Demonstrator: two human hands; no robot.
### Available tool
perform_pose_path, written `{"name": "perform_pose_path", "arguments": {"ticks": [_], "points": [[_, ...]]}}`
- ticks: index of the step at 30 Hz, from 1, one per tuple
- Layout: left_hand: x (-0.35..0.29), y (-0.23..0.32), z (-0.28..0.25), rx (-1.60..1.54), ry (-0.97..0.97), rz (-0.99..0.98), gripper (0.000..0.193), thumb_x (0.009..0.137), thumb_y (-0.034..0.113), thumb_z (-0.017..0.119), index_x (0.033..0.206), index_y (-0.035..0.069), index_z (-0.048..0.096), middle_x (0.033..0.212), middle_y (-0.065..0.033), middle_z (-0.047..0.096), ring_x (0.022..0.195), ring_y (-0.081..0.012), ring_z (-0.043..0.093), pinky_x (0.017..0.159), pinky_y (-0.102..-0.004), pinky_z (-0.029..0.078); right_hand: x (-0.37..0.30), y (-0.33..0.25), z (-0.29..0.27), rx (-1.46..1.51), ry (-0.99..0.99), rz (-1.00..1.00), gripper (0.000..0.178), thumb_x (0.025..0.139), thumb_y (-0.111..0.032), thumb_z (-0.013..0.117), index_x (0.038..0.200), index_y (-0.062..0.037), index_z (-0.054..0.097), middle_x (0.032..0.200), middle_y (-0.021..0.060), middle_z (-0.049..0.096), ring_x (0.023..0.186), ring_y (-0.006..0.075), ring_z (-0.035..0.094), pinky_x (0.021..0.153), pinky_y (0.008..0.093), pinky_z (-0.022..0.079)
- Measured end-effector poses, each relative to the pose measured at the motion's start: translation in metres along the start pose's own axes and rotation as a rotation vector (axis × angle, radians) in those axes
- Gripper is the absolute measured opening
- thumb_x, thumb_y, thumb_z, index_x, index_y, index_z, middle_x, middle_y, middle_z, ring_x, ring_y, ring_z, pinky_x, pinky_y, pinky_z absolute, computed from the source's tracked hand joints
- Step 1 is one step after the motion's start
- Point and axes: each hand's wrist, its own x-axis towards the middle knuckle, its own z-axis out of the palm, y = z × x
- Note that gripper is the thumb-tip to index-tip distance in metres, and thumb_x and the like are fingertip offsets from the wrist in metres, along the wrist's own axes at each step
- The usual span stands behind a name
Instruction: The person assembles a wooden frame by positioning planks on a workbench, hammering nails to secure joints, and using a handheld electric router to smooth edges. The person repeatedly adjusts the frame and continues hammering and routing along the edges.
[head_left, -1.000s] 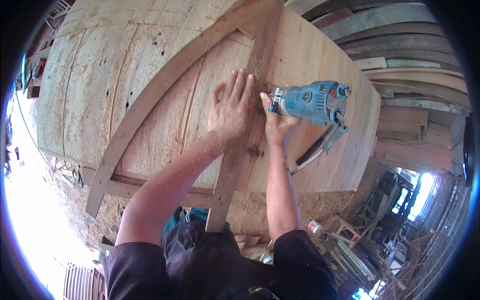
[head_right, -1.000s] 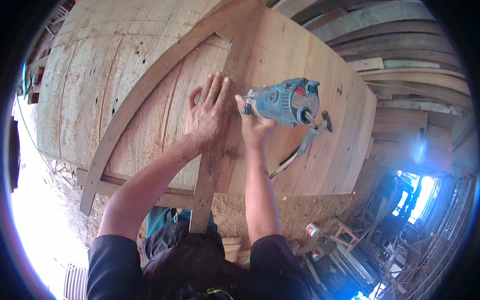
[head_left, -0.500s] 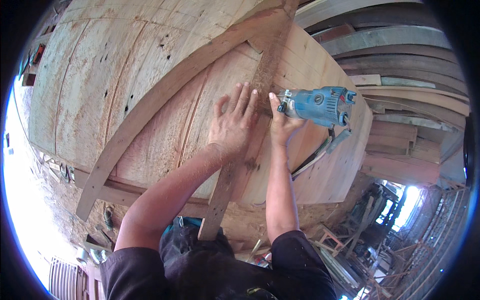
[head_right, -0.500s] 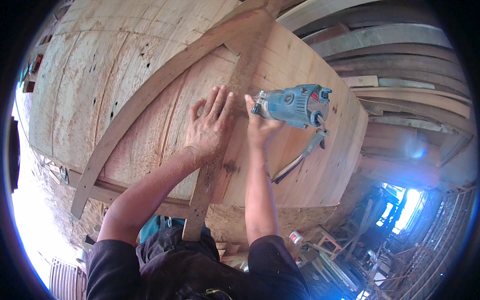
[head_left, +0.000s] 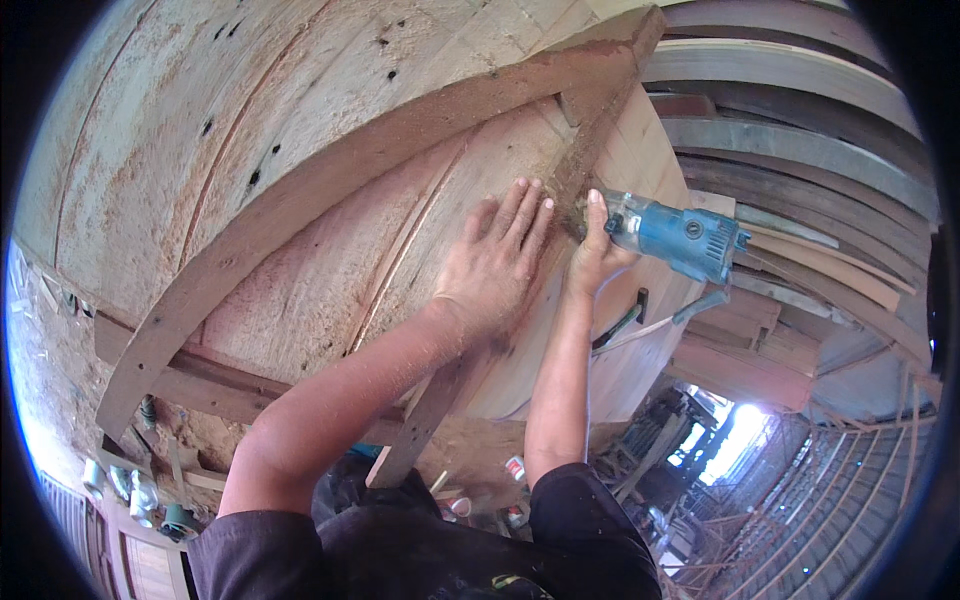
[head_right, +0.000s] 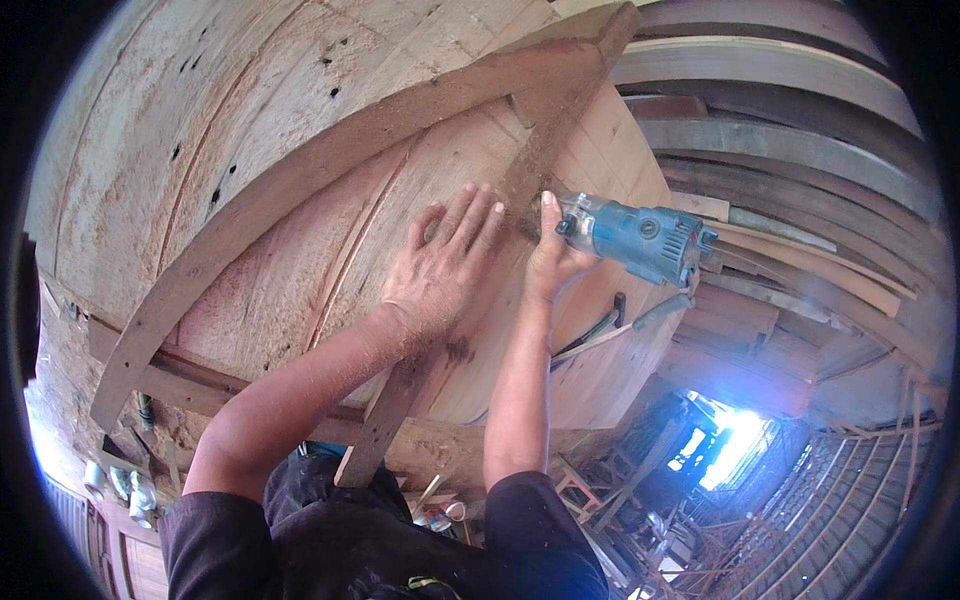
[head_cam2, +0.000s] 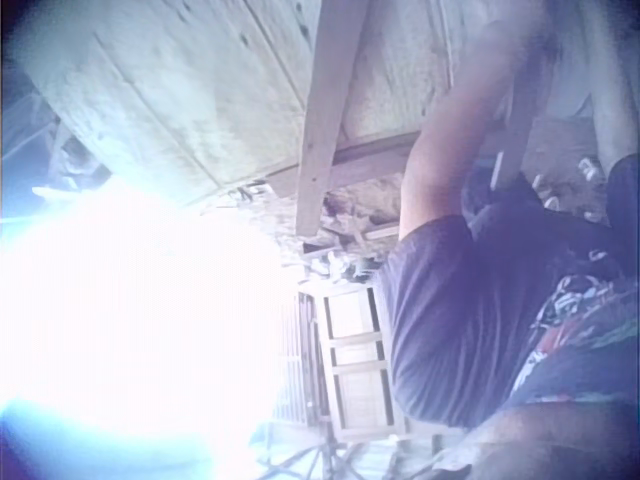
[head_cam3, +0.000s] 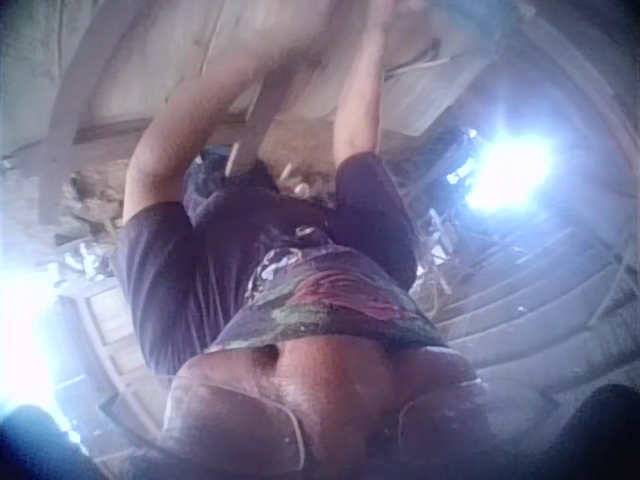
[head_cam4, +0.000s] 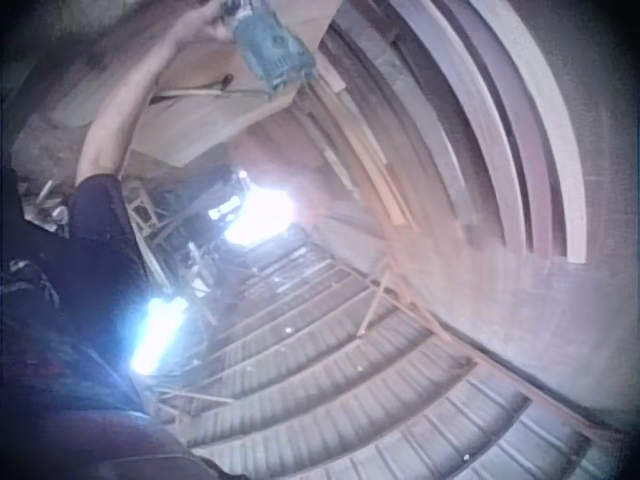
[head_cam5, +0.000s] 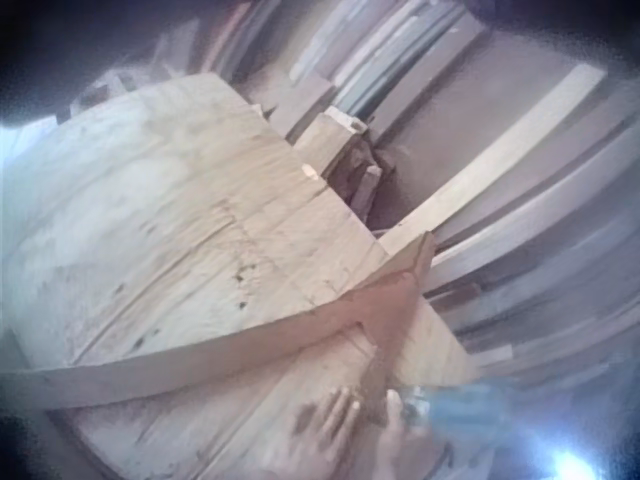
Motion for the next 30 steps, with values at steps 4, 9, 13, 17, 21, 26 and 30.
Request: {"name": "perform_pose_path", "arguments": {"ticks": [4, 9, 13, 17, 21, 26, 30], "points": [[0.000, -0.001, 0.006, -0.014, 0.046, 0.005, 0.079, 0.100, 0.023, 0.057, 0.171, -0.002, 0.032, 0.179, -0.0225, 0.030, 0.171, -0.0319, 0.022, 0.134, -0.0526, 0.021, 0.007, 0.006, 0.000, -0.030, 0.019, -0.064, 0.058, 0.089, 0.002, 0.090, 0.137, 0.0065, 0.057, 0.133, 0.0159, 0.064, 0.115, 0.0226, 0.065, 0.098, 0.0375, 0.059], [0.000, -0.001, 0.007, -0.018, 0.041, 0.003, 0.079, 0.099, 0.024, 0.058, 0.169, -0.004, 0.034, 0.179, -0.0236, 0.031, 0.170, -0.0328, 0.023, 0.134, -0.0526, 0.021, 0.012, 0.002, 0.003, -0.050, 0.002, -0.095, 0.055, 0.090, 0.005, 0.088, 0.136, 0.0072, 0.057, 0.129, 0.0147, 0.065, 0.109, 0.0208, 0.067, 0.093, 0.0351, 0.061], [-0.002, -0.001, 0.005, -0.007, 0.040, 0.017, 0.080, 0.099, 0.024, 0.058, 0.169, -0.006, 0.033, 0.179, -0.0246, 0.030, 0.171, -0.0335, 0.022, 0.134, -0.0531, 0.021, 0.019, 0.001, 0.010, -0.010, 0.031, -0.085, 0.041, 0.092, 0.005, 0.086, 0.126, 0.0045, 0.064, 0.119, 0.0104, 0.070, 0.099, 0.0178, 0.070, 0.088, 0.0321, 0.060], [-0.001, -0.001, 0.002, 0.000, 0.018, 0.023, 0.080, 0.099, 0.024, 0.058, 0.169, -0.005, 0.034, 0.180, -0.0248, 0.028, 0.171, -0.0337, 0.022, 0.134, -0.0532, 0.020, 0.020, -0.007, 0.019, 0.046, 0.063, -0.095, 0.034, 0.093, 0.004, 0.086, 0.120, 0.0022, 0.066, 0.114, 0.0085, 0.071, 0.096, 0.0165, 0.070, 0.087, 0.0311, 0.060], [-0.001, -0.002, 0.003, -0.019, 0.035, 0.015, 0.078, 0.101, 0.023, 0.057, 0.169, -0.005, 0.033, 0.180, -0.0244, 0.027, 0.170, -0.0335, 0.022, 0.134, -0.0528, 0.021, 0.019, -0.013, 0.022, 0.059, 0.034, -0.063, 0.035, 0.092, 0.004, 0.086, 0.119, 0.0009, 0.065, 0.114, 0.0087, 0.071, 0.096, 0.0163, 0.069, 0.087, 0.0313, 0.060], [-0.001, -0.001, 0.003, -0.003, 0.035, 0.019, 0.076, 0.102, 0.022, 0.055, 0.169, -0.005, 0.032, 0.180, -0.0240, 0.027, 0.170, -0.0331, 0.023, 0.134, -0.0524, 0.022, 0.024, -0.006, 0.021, 0.053, 0.055, -0.136, 0.038, 0.091, 0.005, 0.087, 0.121, 0.0013, 0.064, 0.115, 0.0095, 0.071, 0.096, 0.0165, 0.069, 0.086, 0.0315, 0.060], [0.000, -0.001, 0.001, 0.008, 0.026, 0.014, 0.076, 0.102, 0.020, 0.056, 0.169, -0.005, 0.033, 0.180, -0.0238, 0.028, 0.170, -0.0328, 0.023, 0.134, -0.0525, 0.022, 0.028, -0.001, 0.020, 0.033, 0.057, -0.130, 0.039, 0.091, 0.005, 0.087, 0.122, 0.0017, 0.063, 0.116, 0.0101, 0.070, 0.096, 0.0169, 0.070, 0.085, 0.0312, 0.062]]}}
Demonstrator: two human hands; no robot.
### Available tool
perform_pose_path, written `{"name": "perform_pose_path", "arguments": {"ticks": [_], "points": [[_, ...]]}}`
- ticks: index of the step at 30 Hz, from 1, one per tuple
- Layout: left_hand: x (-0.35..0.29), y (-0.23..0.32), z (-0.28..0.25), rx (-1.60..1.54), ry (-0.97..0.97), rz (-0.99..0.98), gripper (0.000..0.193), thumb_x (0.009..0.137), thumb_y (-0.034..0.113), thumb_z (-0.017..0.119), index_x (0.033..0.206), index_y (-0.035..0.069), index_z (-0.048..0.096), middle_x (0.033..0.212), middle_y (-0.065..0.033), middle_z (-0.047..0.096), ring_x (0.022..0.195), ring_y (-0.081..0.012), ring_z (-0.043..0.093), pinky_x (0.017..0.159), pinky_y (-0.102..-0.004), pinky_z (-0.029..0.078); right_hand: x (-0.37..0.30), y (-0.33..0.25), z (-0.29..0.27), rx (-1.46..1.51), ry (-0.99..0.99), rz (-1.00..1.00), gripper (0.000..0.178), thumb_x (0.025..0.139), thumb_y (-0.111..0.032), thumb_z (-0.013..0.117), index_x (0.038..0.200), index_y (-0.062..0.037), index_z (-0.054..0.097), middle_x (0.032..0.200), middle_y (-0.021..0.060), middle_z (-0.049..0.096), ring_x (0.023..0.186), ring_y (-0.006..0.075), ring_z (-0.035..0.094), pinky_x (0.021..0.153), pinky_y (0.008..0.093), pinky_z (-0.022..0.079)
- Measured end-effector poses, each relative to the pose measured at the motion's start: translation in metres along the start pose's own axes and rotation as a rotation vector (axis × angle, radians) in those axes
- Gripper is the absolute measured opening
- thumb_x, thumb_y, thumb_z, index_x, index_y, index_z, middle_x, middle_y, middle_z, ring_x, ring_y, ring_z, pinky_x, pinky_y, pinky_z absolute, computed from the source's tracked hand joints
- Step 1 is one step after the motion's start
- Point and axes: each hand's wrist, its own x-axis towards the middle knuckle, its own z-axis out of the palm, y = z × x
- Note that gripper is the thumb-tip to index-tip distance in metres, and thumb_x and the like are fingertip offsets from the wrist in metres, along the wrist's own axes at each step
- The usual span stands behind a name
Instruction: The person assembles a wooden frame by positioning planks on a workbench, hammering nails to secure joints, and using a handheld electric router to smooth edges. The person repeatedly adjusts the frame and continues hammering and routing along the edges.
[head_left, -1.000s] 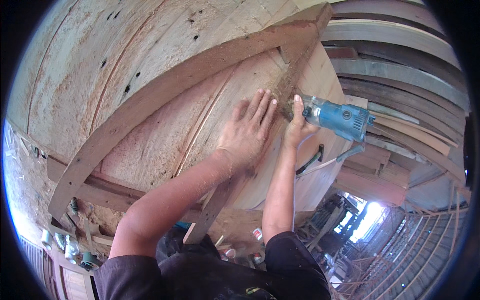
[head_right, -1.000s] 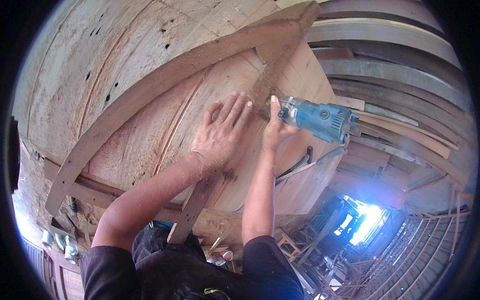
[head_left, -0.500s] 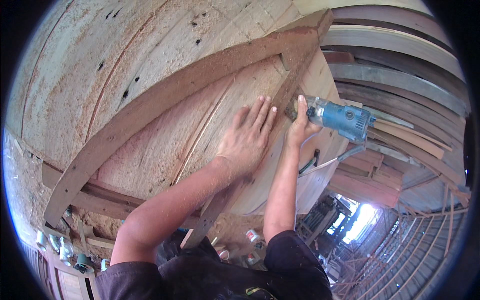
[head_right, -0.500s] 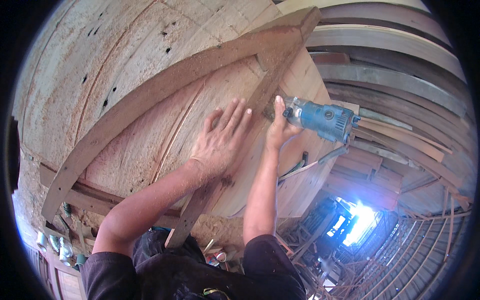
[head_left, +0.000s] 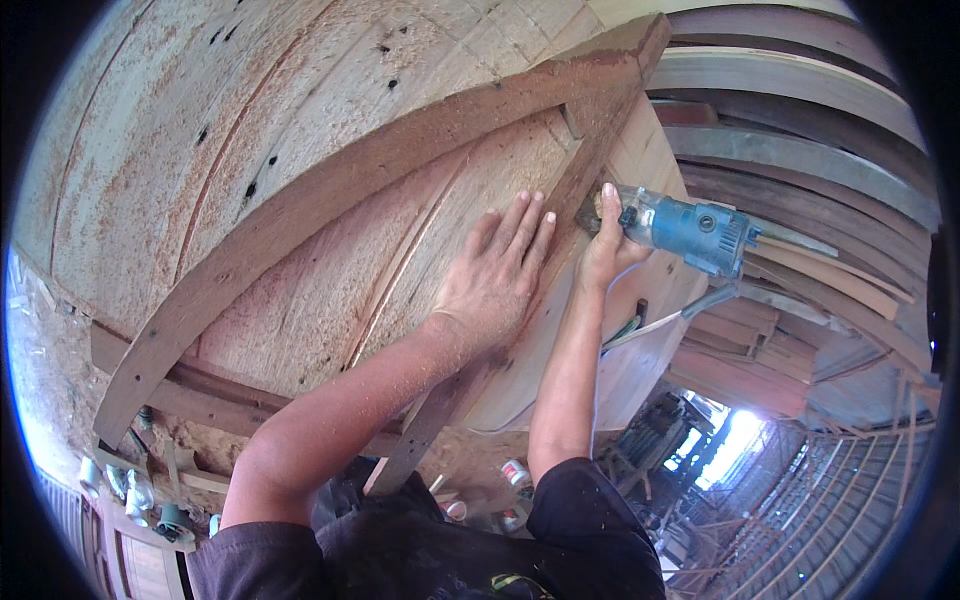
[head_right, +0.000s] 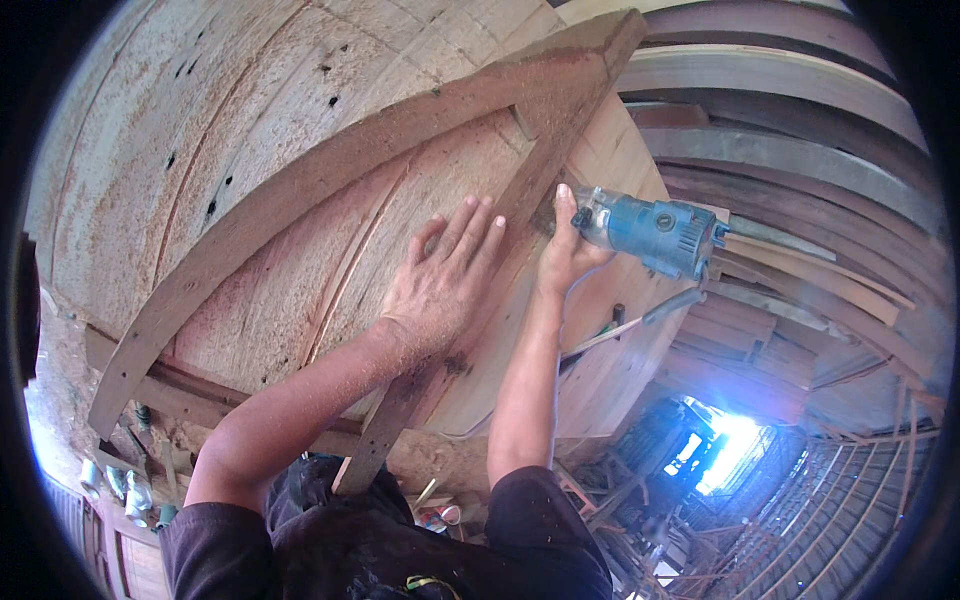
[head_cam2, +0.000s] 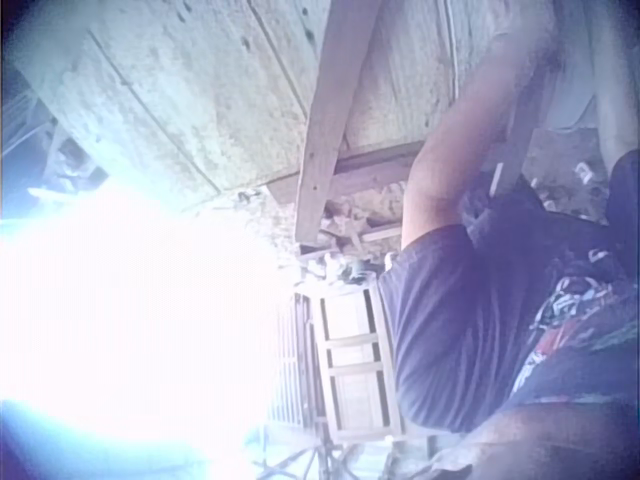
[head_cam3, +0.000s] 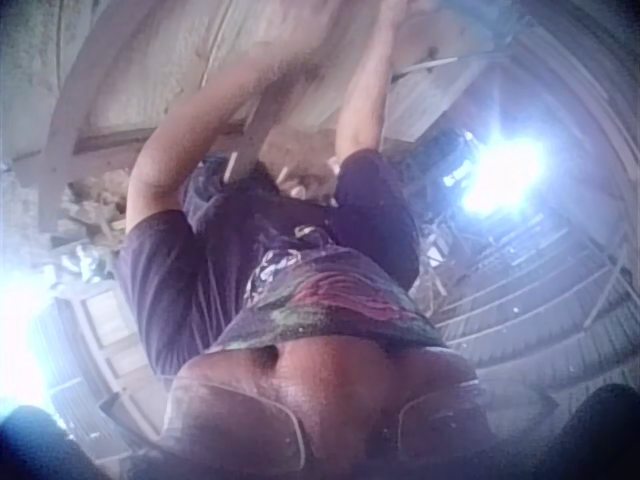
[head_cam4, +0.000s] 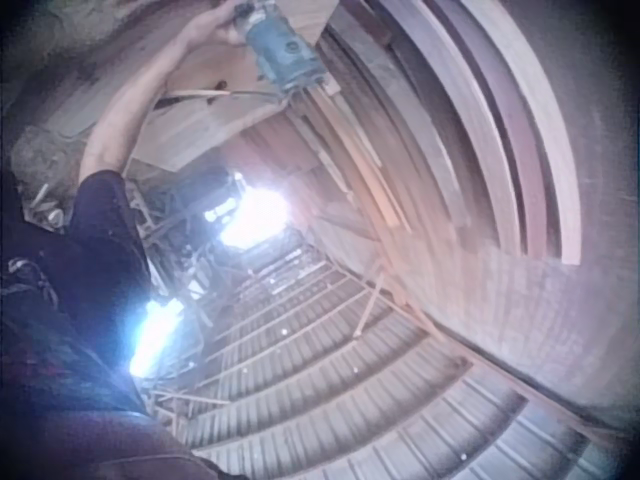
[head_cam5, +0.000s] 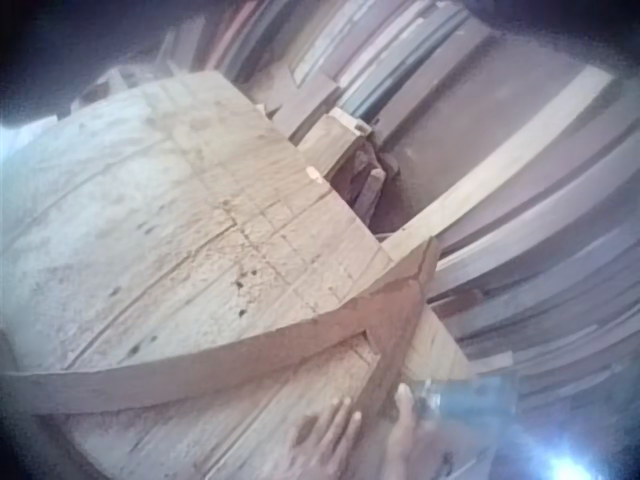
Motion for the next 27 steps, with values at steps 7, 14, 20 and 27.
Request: {"name": "perform_pose_path", "arguments": {"ticks": [7, 14, 20, 27], "points": [[0.000, 0.001, 0.001, -0.021, -0.005, -0.004, 0.074, 0.103, 0.017, 0.056, 0.170, -0.004, 0.032, 0.180, -0.0238, 0.027, 0.171, -0.0327, 0.022, 0.134, -0.0529, 0.021, 0.002, 0.002, 0.002, 0.010, 0.002, -0.003, 0.043, 0.091, 0.005, 0.088, 0.126, 0.0031, 0.062, 0.114, 0.0114, 0.071, 0.094, 0.0181, 0.072, 0.083, 0.0315, 0.063], [-0.001, 0.000, 0.000, -0.011, 0.001, 0.004, 0.074, 0.103, 0.018, 0.056, 0.169, -0.004, 0.032, 0.180, -0.0240, 0.027, 0.171, -0.0327, 0.022, 0.134, -0.0536, 0.019, 0.007, 0.007, 0.005, 0.022, 0.031, -0.013, 0.044, 0.090, 0.005, 0.088, 0.125, 0.0044, 0.062, 0.114, 0.0125, 0.072, 0.090, 0.0182, 0.073, 0.081, 0.0307, 0.064], [0.000, 0.000, -0.004, 0.002, -0.002, -0.003, 0.077, 0.101, 0.018, 0.058, 0.170, -0.003, 0.032, 0.181, -0.0245, 0.027, 0.171, -0.0329, 0.022, 0.134, -0.0550, 0.019, 0.011, 0.008, 0.010, 0.039, 0.040, -0.030, 0.043, 0.089, 0.006, 0.089, 0.124, 0.0045, 0.064, 0.113, 0.0128, 0.073, 0.094, 0.0175, 0.072, 0.082, 0.0305, 0.064], [0.000, 0.004, 0.001, 0.056, -0.013, 0.006, 0.075, 0.102, 0.021, 0.062, 0.170, 0.002, 0.036, 0.180, -0.0221, 0.030, 0.170, -0.0309, 0.024, 0.132, -0.0535, 0.020, 0.001, -0.001, -0.011, 0.037, 0.199, -0.137, 0.051, 0.084, 0.003, 0.095, 0.125, 0.0059, 0.065, 0.122, 0.0133, 0.071, 0.105, 0.0220, 0.068, 0.095, 0.0391, 0.060]]}}
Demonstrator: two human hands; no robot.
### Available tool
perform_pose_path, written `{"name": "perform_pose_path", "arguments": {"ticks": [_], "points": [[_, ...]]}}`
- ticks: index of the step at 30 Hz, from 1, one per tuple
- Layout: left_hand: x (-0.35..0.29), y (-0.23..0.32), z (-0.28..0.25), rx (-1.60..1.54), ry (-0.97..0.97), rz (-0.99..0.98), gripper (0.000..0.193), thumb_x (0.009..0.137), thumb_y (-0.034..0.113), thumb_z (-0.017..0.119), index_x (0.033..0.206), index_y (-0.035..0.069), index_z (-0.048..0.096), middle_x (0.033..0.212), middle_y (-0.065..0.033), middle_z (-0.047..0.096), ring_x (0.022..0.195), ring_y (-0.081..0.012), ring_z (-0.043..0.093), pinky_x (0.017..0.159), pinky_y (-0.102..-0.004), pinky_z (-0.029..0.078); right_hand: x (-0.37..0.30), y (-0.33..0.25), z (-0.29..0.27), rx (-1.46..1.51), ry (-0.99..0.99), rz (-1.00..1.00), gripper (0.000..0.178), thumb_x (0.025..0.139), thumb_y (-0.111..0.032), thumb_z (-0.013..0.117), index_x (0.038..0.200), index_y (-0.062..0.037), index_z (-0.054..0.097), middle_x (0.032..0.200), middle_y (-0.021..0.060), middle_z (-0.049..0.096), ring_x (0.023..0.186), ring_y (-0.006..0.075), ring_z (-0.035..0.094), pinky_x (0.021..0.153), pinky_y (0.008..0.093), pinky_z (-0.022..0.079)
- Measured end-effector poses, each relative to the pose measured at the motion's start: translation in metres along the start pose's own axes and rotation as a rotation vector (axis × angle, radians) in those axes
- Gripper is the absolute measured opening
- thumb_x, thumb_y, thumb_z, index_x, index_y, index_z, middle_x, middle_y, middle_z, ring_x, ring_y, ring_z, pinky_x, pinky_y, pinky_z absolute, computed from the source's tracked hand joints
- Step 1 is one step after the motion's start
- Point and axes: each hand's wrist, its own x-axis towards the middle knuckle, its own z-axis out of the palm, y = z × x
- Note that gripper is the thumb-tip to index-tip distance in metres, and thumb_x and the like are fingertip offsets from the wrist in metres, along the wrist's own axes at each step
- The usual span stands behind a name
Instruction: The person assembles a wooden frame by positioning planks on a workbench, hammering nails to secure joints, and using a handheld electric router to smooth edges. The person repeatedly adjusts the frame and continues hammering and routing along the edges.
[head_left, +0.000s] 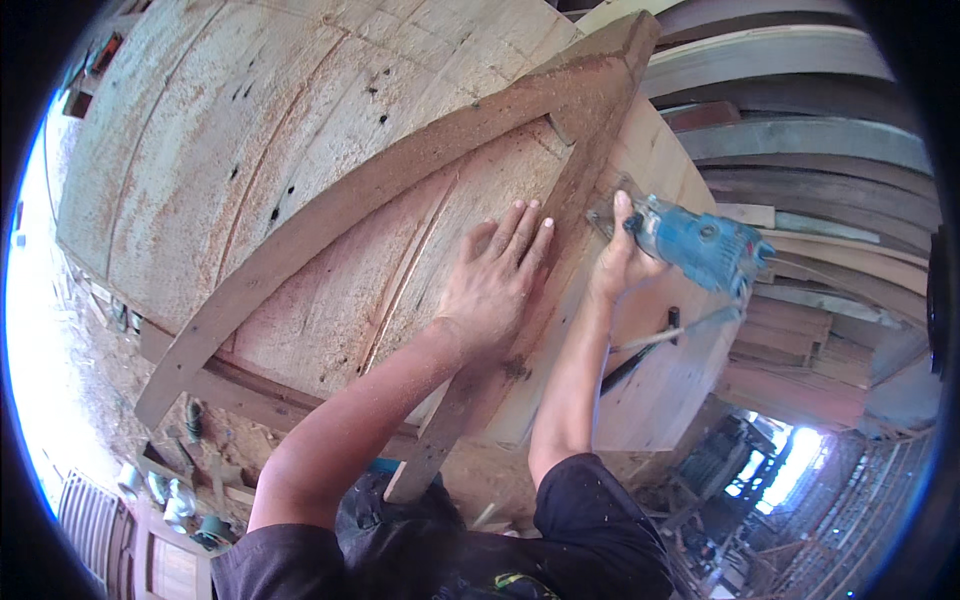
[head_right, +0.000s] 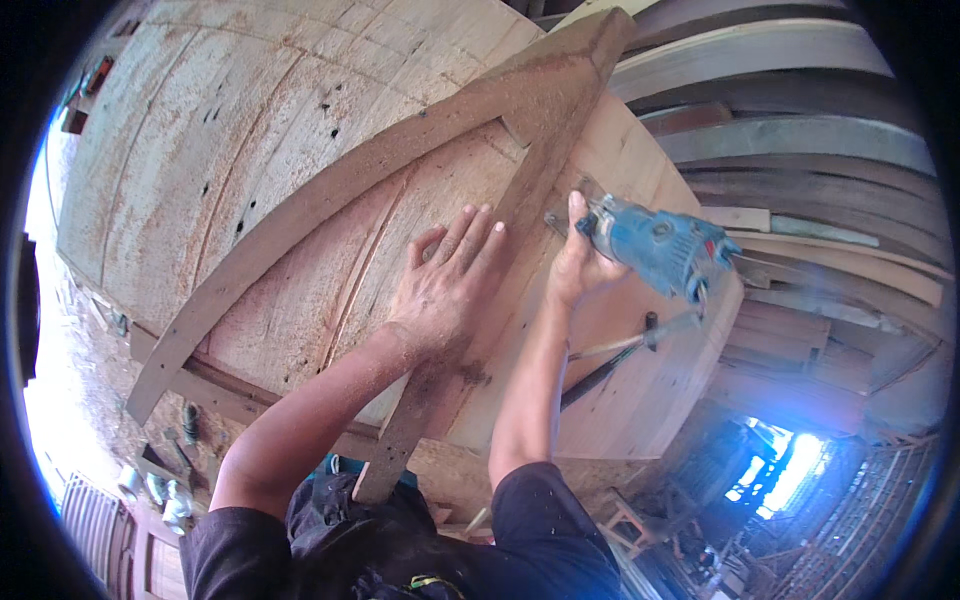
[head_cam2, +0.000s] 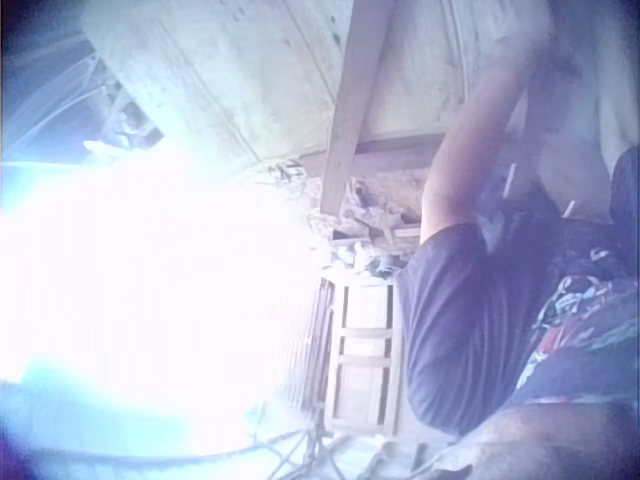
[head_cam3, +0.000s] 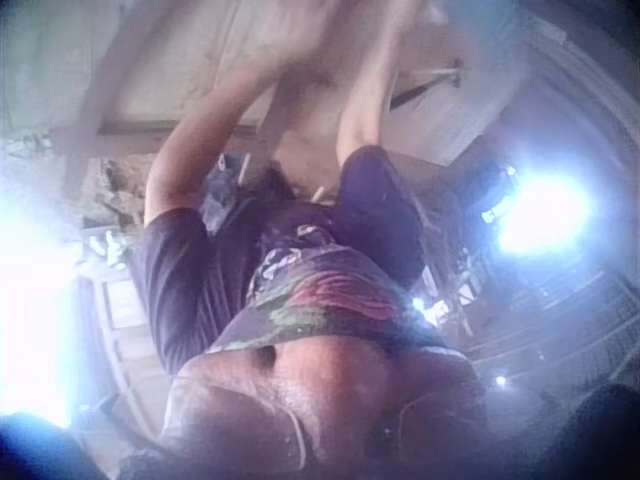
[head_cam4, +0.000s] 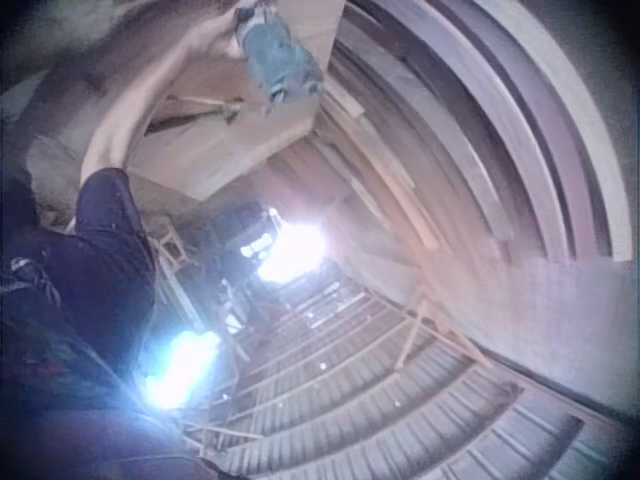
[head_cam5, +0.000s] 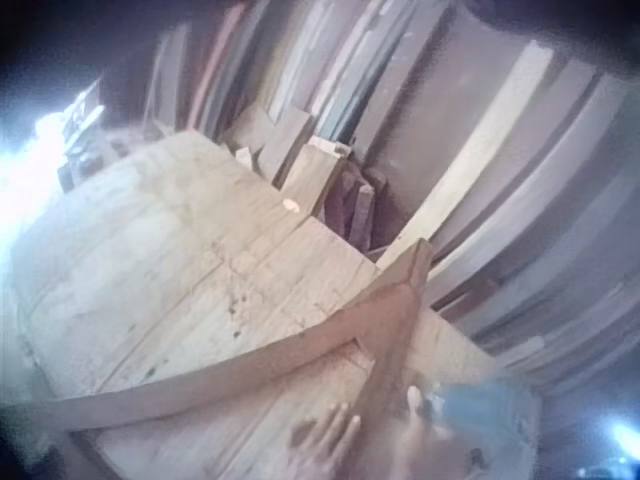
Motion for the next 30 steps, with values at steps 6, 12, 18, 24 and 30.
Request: {"name": "perform_pose_path", "arguments": {"ticks": [6, 12, 18, 24, 30], "points": [[0.003, 0.000, 0.011, 0.149, 0.047, -0.031, 0.069, 0.110, 0.033, 0.058, 0.171, 0.008, 0.038, 0.181, -0.0157, 0.033, 0.168, -0.0296, 0.029, 0.129, -0.0536, 0.024, -0.034, -0.073, -0.090, -0.190, 0.041, 0.050, 0.080, 0.080, -0.001, 0.099, 0.146, 0.0052, 0.054, 0.142, 0.0157, 0.062, 0.127, 0.0275, 0.060, 0.111, 0.0451, 0.054], [0.015, 0.000, 0.014, 0.374, -0.005, 0.085, 0.074, 0.114, 0.041, 0.051, 0.174, 0.004, 0.030, 0.186, -0.0131, 0.020, 0.172, -0.0329, 0.017, 0.133, -0.0581, 0.018, -0.103, -0.162, -0.195, -0.433, -0.073, 0.170, 0.096, 0.068, -0.003, 0.105, 0.147, -0.0035, 0.049, 0.144, 0.0123, 0.061, 0.131, 0.0284, 0.058, 0.114, 0.0450, 0.053], [0.108, 0.054, 0.053, 0.659, -0.216, 0.098, 0.086, 0.115, 0.058, 0.039, 0.175, -0.002, 0.021, 0.184, -0.0266, 0.010, 0.173, -0.0366, 0.004, 0.136, -0.0613, 0.008, -0.175, -0.205, -0.270, -0.281, 0.002, 0.430, 0.103, 0.057, -0.001, 0.106, 0.144, -0.0070, 0.053, 0.144, 0.0095, 0.061, 0.130, 0.0246, 0.058, 0.118, 0.0409, 0.052], [0.039, 0.158, 0.103, -0.269, -0.742, 0.368, 0.081, 0.112, 0.062, 0.048, 0.169, 0.005, 0.039, 0.180, -0.0195, 0.029, 0.169, -0.0365, 0.020, 0.135, -0.0621, 0.013, -0.195, -0.223, -0.299, -0.325, 0.118, 0.342, 0.102, 0.060, -0.007, 0.108, 0.146, -0.0059, 0.053, 0.142, 0.0083, 0.061, 0.133, 0.0256, 0.058, 0.119, 0.0406, 0.049], [-0.095, 0.079, 0.071, 0.519, -0.028, 0.123, 0.090, 0.102, 0.058, 0.069, 0.165, -0.002, 0.044, 0.174, -0.0231, 0.041, 0.164, -0.0361, 0.032, 0.134, -0.0595, 0.022, -0.231, -0.243, -0.310, 0.307, 0.338, 0.751, 0.092, 0.074, 0.001, 0.098, 0.151, -0.0086, 0.049, 0.149, 0.0098, 0.057, 0.135, 0.0250, 0.055, 0.118, 0.0499, 0.051]]}}
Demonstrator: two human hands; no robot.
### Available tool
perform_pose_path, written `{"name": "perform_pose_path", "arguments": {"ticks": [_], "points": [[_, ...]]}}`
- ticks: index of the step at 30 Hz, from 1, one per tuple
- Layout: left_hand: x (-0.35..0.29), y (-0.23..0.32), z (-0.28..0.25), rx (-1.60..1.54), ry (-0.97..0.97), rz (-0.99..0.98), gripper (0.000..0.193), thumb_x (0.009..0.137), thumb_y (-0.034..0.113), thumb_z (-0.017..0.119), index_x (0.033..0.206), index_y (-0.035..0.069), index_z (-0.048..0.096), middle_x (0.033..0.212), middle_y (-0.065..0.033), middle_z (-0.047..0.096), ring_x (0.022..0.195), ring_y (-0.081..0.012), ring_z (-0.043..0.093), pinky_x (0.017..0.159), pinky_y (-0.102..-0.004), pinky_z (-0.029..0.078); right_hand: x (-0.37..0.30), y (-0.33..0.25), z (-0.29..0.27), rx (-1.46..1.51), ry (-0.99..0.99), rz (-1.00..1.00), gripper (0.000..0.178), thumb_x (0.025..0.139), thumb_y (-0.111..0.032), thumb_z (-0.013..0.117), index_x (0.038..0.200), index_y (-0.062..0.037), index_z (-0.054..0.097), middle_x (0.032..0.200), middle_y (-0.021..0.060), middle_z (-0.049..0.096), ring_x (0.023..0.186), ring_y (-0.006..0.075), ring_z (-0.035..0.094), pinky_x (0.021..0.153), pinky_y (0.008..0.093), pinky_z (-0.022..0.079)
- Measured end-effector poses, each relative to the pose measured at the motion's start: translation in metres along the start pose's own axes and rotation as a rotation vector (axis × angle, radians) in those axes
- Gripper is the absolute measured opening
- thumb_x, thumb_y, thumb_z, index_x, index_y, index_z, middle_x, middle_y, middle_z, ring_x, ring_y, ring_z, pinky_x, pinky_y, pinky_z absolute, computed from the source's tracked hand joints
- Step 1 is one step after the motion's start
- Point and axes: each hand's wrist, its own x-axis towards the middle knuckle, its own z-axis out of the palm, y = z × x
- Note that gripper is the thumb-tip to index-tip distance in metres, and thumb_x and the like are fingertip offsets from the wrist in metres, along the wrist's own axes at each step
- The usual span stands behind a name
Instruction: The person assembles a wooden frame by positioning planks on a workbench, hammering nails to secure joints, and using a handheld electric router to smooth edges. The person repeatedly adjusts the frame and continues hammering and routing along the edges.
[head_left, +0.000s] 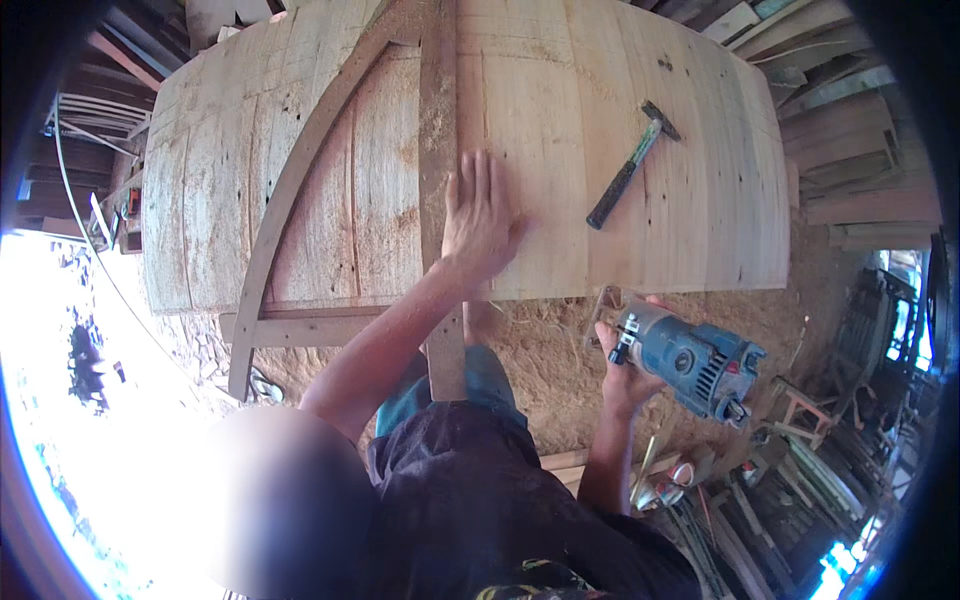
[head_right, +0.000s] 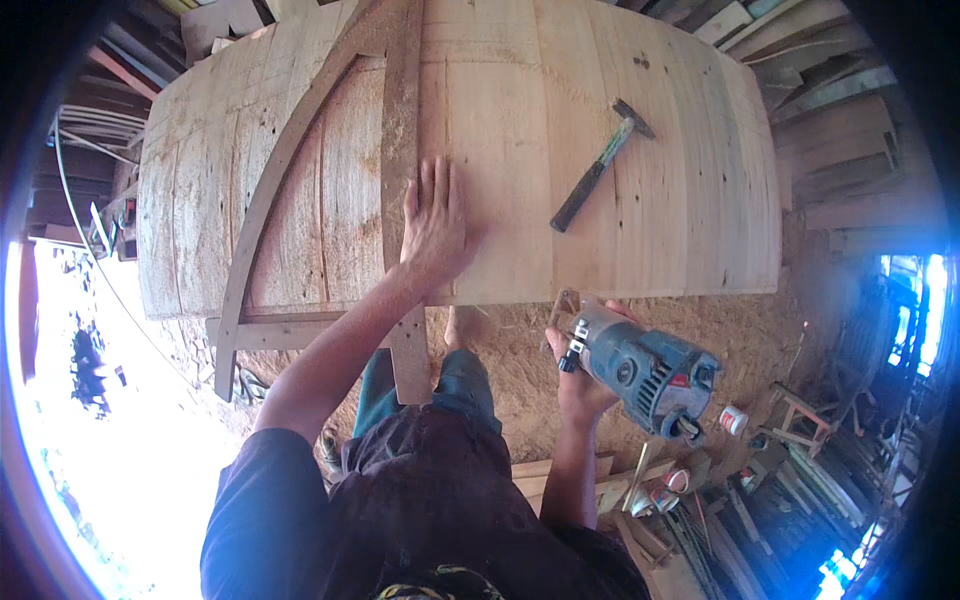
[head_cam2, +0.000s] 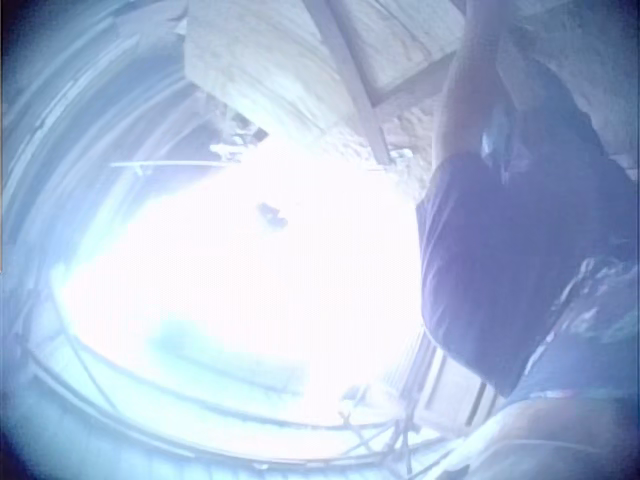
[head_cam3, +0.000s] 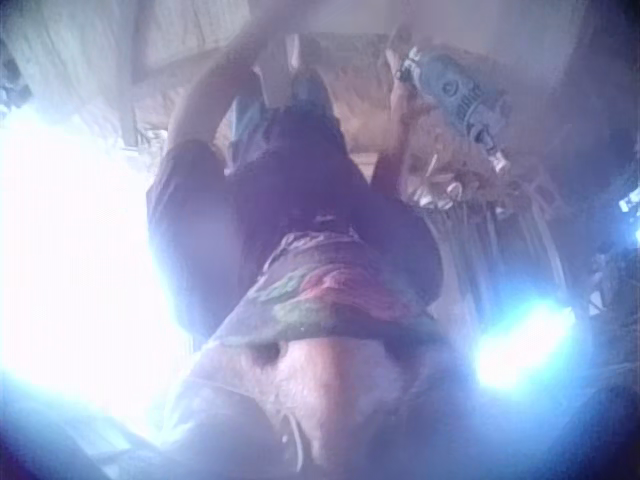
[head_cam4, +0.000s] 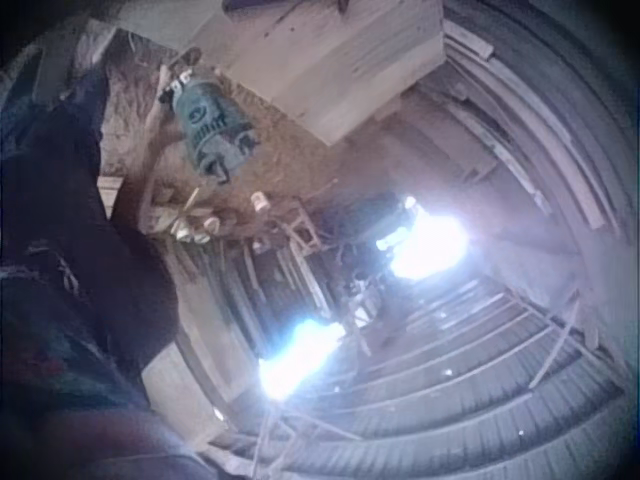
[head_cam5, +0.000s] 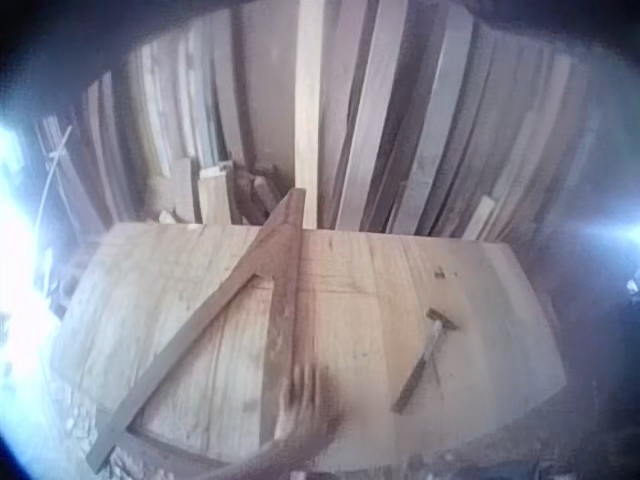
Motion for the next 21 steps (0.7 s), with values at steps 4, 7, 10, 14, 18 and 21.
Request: {"name": "perform_pose_path", "arguments": {"ticks": [4, 7, 10, 14, 18, 21], "points": [[-0.087, 0.006, -0.034, -0.241, -0.603, 0.589, 0.085, 0.108, 0.052, 0.063, 0.156, -0.015, 0.044, 0.152, -0.0366, 0.056, 0.144, -0.0450, 0.055, 0.122, -0.0565, 0.043, -0.014, 0.008, 0.013, -0.352, -0.131, -0.236, 0.092, 0.072, 0.008, 0.097, 0.150, -0.0080, 0.049, 0.151, 0.0098, 0.055, 0.135, 0.0231, 0.055, 0.114, 0.0497, 0.056], [-0.112, -0.015, -0.098, -0.558, -1.287, 0.697, 0.047, 0.109, 0.041, 0.066, 0.136, 0.002, 0.072, 0.126, -0.0223, 0.077, 0.112, -0.0413, 0.076, 0.099, -0.0510, 0.061, -0.023, 0.013, 0.014, -0.361, -0.136, -0.205, 0.093, 0.071, 0.008, 0.098, 0.149, -0.0063, 0.049, 0.152, 0.0099, 0.055, 0.135, 0.0224, 0.055, 0.116, 0.0496, 0.057], [-0.129, -0.077, -0.097, -0.885, -0.641, 0.531, 0.031, 0.108, 0.035, 0.067, 0.125, 0.012, 0.080, 0.111, -0.0148, 0.083, 0.104, -0.0329, 0.081, 0.095, -0.0475, 0.063, -0.038, 0.030, 0.019, -0.156, -0.179, -0.091, 0.095, 0.072, 0.006, 0.098, 0.151, -0.0056, 0.047, 0.152, 0.0101, 0.054, 0.135, 0.0235, 0.054, 0.120, 0.0530, 0.053], [-0.066, -0.118, -0.088, -0.654, -0.312, -0.091, 0.041, 0.113, 0.037, 0.061, 0.136, 0.005, 0.073, 0.127, -0.0206, 0.079, 0.118, -0.0352, 0.078, 0.102, -0.0468, 0.060, -0.049, 0.050, 0.047, -0.296, -0.344, -0.142, 0.084, 0.083, -0.002, 0.094, 0.153, -0.0069, 0.047, 0.150, 0.0098, 0.057, 0.136, 0.0245, 0.055, 0.121, 0.0565, 0.048], [-0.002, -0.151, -0.030, -0.342, 0.121, 0.026, 0.064, 0.114, 0.047, 0.055, 0.158, 0.000, 0.053, 0.159, -0.0219, 0.059, 0.148, -0.0386, 0.058, 0.121, -0.0529, 0.044, -0.052, 0.073, 0.081, 0.124, -0.298, 0.280, 0.081, 0.078, 0.002, 0.096, 0.146, -0.0061, 0.053, 0.138, 0.0079, 0.063, 0.120, 0.0183, 0.060, 0.101, 0.0418, 0.060], [0.040, -0.145, -0.007, -0.251, 0.152, 0.047, 0.069, 0.115, 0.049, 0.051, 0.166, 0.004, 0.044, 0.170, -0.0168, 0.050, 0.159, -0.0335, 0.045, 0.127, -0.0533, 0.032, -0.048, 0.083, 0.095, -0.258, -0.414, -0.066, 0.083, 0.074, 0.006, 0.099, 0.143, -0.0049, 0.055, 0.131, 0.0071, 0.064, 0.111, 0.0162, 0.062, 0.093, 0.0370, 0.065]]}}
